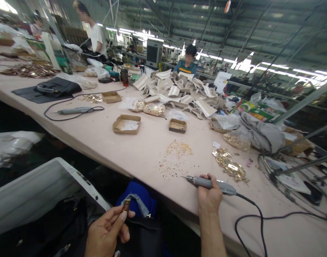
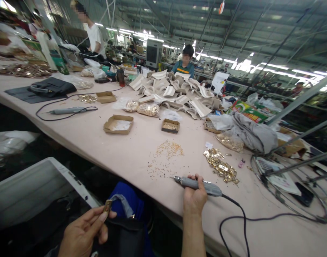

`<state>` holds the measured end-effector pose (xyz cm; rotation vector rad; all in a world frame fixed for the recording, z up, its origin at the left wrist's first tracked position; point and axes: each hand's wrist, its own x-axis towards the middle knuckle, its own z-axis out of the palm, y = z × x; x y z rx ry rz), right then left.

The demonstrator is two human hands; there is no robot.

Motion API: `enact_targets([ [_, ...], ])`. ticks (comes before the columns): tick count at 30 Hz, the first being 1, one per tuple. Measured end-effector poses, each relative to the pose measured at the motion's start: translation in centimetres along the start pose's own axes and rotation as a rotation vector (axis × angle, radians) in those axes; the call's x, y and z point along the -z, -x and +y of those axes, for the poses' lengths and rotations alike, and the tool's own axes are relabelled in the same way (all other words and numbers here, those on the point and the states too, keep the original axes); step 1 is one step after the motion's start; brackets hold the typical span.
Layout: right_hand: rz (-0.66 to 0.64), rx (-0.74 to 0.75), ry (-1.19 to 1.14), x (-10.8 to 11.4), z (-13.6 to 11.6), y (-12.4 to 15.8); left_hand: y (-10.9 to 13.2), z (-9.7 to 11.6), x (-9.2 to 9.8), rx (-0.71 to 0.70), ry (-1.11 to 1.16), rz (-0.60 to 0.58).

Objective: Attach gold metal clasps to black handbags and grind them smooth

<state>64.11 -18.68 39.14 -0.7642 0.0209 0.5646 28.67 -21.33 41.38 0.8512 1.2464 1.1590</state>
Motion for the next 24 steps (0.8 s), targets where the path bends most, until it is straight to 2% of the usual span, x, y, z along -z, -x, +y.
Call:
enact_targets([
  [5, -0.002, 0.000, -0.009, 0.0, 0.0, 0.0, -0.7, -0.9, 0.8, 0.040, -0.016, -0.085],
  [24, 0.010, 0.000, -0.014, -0.6, -0.1, 0.5, -0.8, -1.3, 1.1, 0.021, -0.048, -0.086],
])
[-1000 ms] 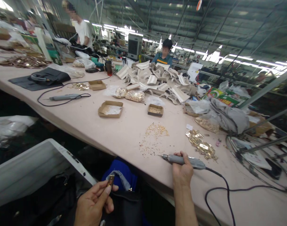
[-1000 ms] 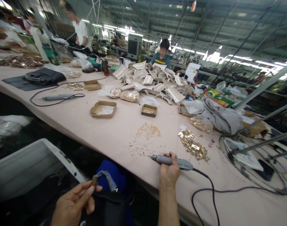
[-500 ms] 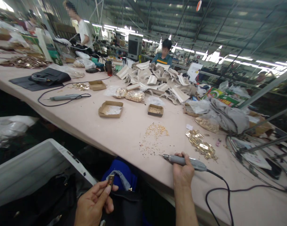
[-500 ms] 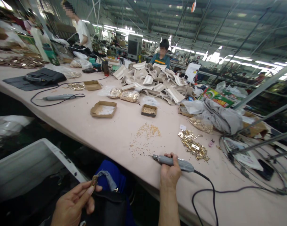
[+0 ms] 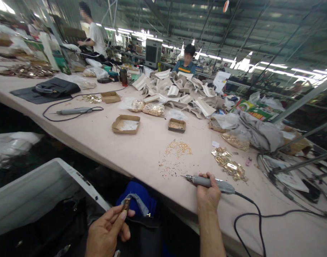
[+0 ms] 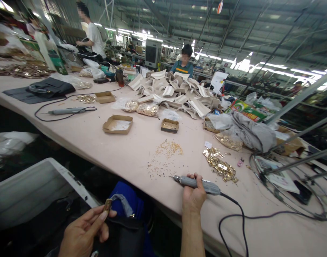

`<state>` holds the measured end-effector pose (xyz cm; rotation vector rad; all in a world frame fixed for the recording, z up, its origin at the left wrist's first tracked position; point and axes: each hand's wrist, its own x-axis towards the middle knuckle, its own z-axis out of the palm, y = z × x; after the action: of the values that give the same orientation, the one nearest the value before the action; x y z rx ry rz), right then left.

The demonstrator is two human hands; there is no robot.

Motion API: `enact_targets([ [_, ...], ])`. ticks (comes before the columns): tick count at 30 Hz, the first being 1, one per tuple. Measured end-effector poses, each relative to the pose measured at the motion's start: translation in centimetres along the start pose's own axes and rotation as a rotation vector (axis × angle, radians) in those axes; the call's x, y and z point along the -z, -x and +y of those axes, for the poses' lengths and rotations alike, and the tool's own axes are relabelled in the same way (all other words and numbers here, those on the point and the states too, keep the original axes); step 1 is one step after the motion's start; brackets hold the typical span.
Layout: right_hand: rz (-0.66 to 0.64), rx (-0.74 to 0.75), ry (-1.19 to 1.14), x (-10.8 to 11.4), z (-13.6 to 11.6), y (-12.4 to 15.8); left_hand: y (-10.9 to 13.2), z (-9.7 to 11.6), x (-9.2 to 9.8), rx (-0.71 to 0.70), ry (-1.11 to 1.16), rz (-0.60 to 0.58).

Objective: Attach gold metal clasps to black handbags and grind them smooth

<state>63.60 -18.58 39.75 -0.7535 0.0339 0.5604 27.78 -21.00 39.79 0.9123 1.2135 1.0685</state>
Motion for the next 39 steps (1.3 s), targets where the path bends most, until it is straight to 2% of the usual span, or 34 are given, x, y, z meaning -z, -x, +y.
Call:
enact_targets([
  [5, 0.013, -0.035, -0.031, -0.8, -1.0, 0.7, -0.1, -0.4, 0.4, -0.048, 0.031, -0.054],
  [9, -0.009, -0.085, -0.044, -2.3, -2.1, 2.7, 0.1, 0.5, -0.3, -0.038, 0.074, -0.013],
  [13, -0.129, -0.102, -0.001, -4.4, -2.9, 7.0, 0.7, 1.8, -1.8, -0.013, 0.131, -0.031],
  [17, -0.250, -0.171, 0.091, -6.9, -2.8, 12.4, 0.9, 2.0, -2.5, 0.011, 0.165, -0.044],
  [21, -0.357, -0.211, 0.174, -8.8, -1.7, 17.5, 1.4, 1.7, -2.7, 0.012, 0.179, -0.030],
  [24, -0.430, -0.180, 0.225, -9.3, -0.4, 19.8, 1.7, 1.7, -2.9, 0.013, 0.170, -0.021],
  [29, -0.530, -0.113, 0.269, -9.0, 1.1, 21.3, 1.9, 1.5, -3.3, 0.005, 0.139, 0.011],
  [33, -0.561, -0.085, 0.280, -8.9, 1.6, 21.8, 1.9, 1.3, -3.3, 0.017, 0.136, 0.041],
  [39, -0.587, -0.098, 0.271, -8.8, 2.0, 22.2, 1.9, 1.4, -3.3, 0.011, 0.121, 0.020],
])
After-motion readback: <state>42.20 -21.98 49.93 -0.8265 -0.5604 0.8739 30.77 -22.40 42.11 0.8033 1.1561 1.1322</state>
